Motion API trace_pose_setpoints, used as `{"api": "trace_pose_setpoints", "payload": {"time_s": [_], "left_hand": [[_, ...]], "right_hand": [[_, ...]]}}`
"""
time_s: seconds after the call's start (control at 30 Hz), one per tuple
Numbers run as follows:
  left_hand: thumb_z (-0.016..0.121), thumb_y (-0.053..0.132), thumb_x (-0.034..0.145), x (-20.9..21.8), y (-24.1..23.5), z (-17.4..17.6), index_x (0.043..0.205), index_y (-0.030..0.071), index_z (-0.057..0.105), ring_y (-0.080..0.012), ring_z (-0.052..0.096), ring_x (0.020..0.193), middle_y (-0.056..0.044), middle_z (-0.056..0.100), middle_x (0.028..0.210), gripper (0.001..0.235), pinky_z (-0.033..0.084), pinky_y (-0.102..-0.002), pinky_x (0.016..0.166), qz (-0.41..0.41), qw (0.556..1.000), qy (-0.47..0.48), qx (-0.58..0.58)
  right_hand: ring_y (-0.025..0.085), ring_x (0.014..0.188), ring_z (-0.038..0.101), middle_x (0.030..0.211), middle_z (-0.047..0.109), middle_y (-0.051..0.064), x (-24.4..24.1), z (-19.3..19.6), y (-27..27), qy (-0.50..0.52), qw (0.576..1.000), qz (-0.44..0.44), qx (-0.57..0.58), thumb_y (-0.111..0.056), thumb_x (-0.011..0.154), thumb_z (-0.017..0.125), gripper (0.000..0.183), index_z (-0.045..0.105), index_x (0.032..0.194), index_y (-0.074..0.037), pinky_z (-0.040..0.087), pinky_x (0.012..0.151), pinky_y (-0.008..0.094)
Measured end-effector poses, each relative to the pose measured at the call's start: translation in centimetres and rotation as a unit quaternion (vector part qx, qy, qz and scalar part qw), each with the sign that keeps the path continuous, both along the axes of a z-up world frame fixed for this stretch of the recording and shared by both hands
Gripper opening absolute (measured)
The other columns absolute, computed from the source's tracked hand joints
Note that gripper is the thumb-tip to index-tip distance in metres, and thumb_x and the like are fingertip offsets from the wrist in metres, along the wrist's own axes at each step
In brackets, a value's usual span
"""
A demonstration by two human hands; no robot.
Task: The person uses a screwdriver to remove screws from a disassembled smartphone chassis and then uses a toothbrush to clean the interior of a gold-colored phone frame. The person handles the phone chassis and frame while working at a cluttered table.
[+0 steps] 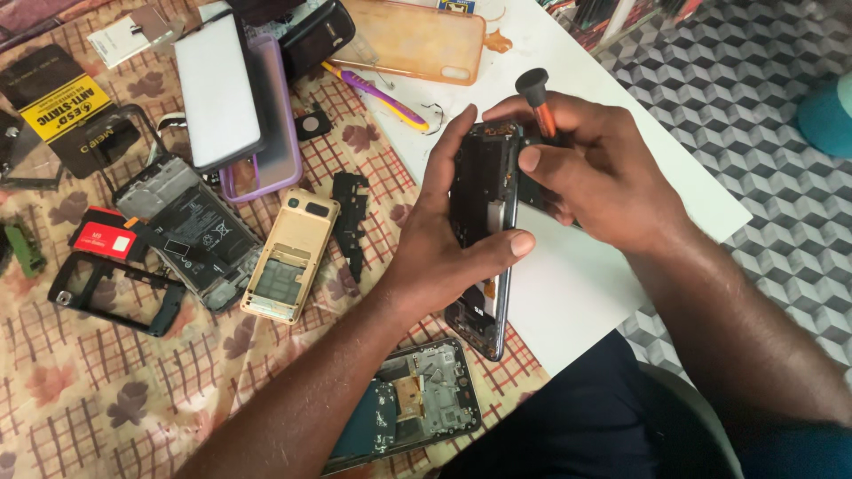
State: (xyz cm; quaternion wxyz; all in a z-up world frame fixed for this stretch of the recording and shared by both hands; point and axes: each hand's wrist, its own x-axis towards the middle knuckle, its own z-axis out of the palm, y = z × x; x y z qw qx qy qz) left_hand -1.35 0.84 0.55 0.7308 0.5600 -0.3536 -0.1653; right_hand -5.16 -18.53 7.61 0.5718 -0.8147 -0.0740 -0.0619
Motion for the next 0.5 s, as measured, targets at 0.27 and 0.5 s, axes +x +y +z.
{"api": "trace_pose_setpoints", "payload": {"time_s": [0.27,0.5], "left_hand": [[0.083,0.013,0.089,-0.2,-0.4,0.3,0.168,0.010,0.011,-0.0184,0.061,0.129,-0.013,0.054,0.143,0.107,0.059,-0.036,0.106,-0.002,1.000,0.018,-0.019],[0.086,0.017,0.084,-0.5,-0.8,1.0,0.163,0.003,0.009,-0.0194,0.064,0.124,-0.017,0.054,0.138,0.112,0.063,-0.037,0.103,0.021,1.000,-0.012,-0.013]], "right_hand": [[0.004,0.044,0.043,0.057,0.047,-0.004,0.5,-1.4,-1.0,0.018,0.990,0.057,0.127,-0.006,0.095,0.050,0.044,0.063,0.135,0.006,0.036,0.043,0.021],[0.003,0.045,0.041,0.056,0.047,-0.004,0.6,-2.0,-1.1,0.042,0.990,0.033,0.130,-0.003,0.093,0.047,0.046,0.064,0.135,0.007,0.034,0.043,0.020]]}}
